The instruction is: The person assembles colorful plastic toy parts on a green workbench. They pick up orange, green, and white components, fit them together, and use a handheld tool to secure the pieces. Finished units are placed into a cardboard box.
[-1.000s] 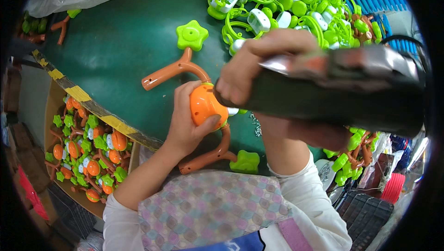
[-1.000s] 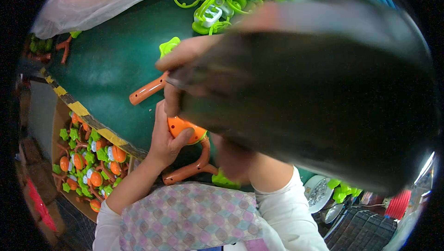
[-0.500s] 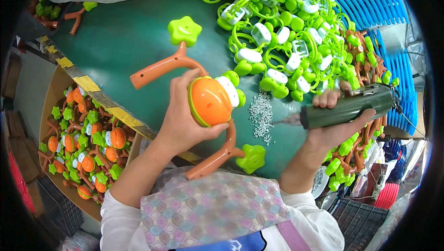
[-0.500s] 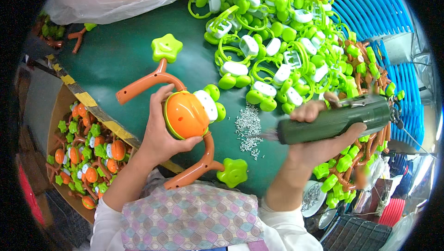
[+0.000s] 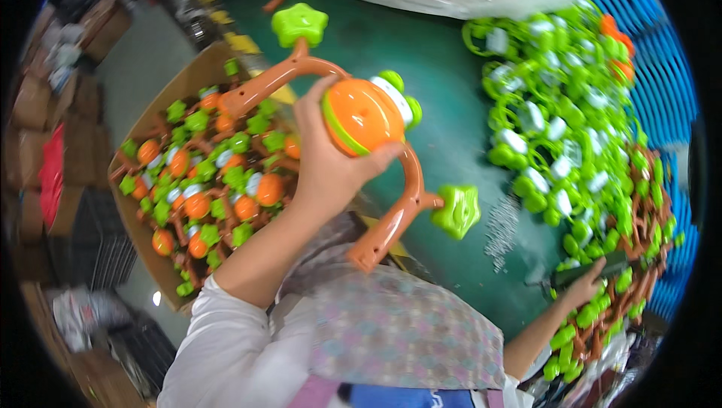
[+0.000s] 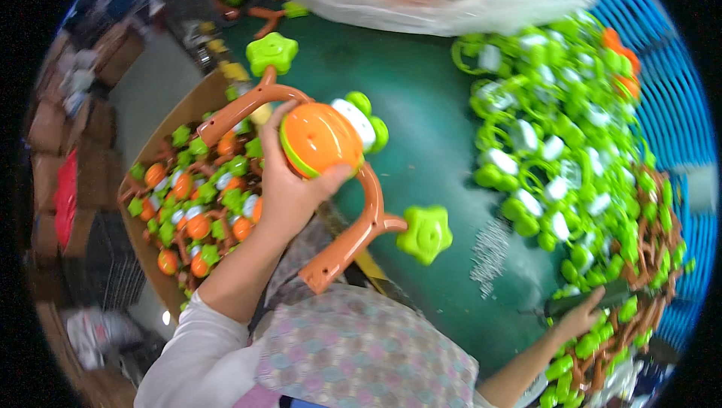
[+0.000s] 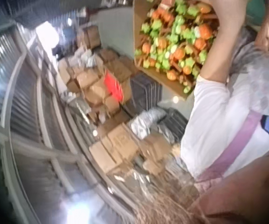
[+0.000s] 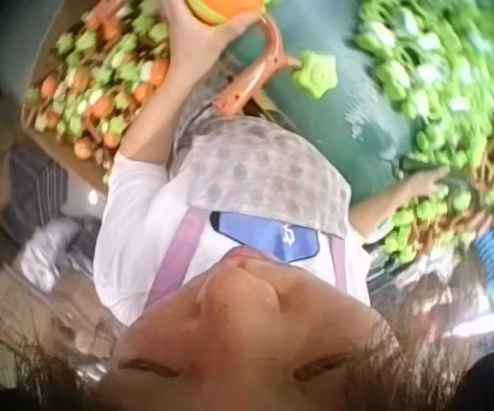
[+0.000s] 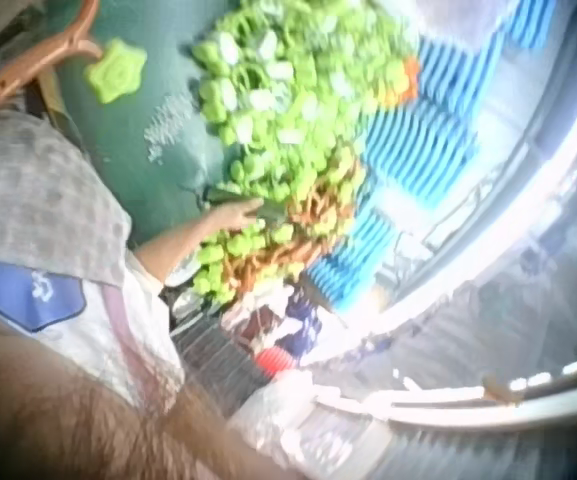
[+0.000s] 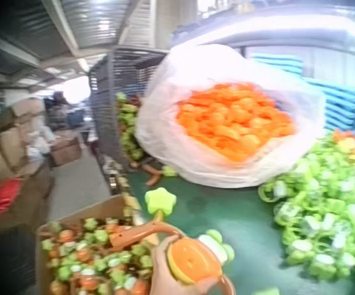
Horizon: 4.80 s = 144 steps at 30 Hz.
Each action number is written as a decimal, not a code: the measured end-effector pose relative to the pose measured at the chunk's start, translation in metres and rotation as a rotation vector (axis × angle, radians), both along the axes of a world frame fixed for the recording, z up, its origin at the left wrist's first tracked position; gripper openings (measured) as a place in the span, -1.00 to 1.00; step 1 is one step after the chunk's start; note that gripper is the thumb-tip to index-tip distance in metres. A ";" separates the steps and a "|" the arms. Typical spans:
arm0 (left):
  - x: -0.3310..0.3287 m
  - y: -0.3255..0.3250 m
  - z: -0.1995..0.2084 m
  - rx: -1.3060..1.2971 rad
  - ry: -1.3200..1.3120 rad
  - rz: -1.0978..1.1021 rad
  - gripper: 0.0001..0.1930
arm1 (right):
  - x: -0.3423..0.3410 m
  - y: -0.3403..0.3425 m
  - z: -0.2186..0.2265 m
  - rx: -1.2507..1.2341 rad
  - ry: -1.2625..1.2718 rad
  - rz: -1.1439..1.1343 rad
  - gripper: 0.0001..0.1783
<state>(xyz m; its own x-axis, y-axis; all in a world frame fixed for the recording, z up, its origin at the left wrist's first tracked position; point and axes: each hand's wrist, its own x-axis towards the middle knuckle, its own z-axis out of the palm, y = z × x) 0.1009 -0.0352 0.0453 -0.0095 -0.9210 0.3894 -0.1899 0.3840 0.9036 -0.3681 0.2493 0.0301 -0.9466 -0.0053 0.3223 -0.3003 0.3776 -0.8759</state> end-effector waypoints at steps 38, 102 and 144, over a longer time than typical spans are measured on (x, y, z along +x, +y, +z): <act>0.019 -0.225 -0.024 0.004 -0.849 -0.413 -0.54 | 0.174 -0.305 0.038 0.525 0.847 1.182 -0.70; -0.036 -0.077 -0.034 -0.264 -0.860 -0.809 -0.67 | 0.225 -0.237 -0.004 0.710 0.686 1.691 -0.77; -0.084 -0.008 -0.023 -0.481 -0.860 -1.018 -0.77 | 0.034 0.077 0.052 0.749 0.639 0.038 -0.87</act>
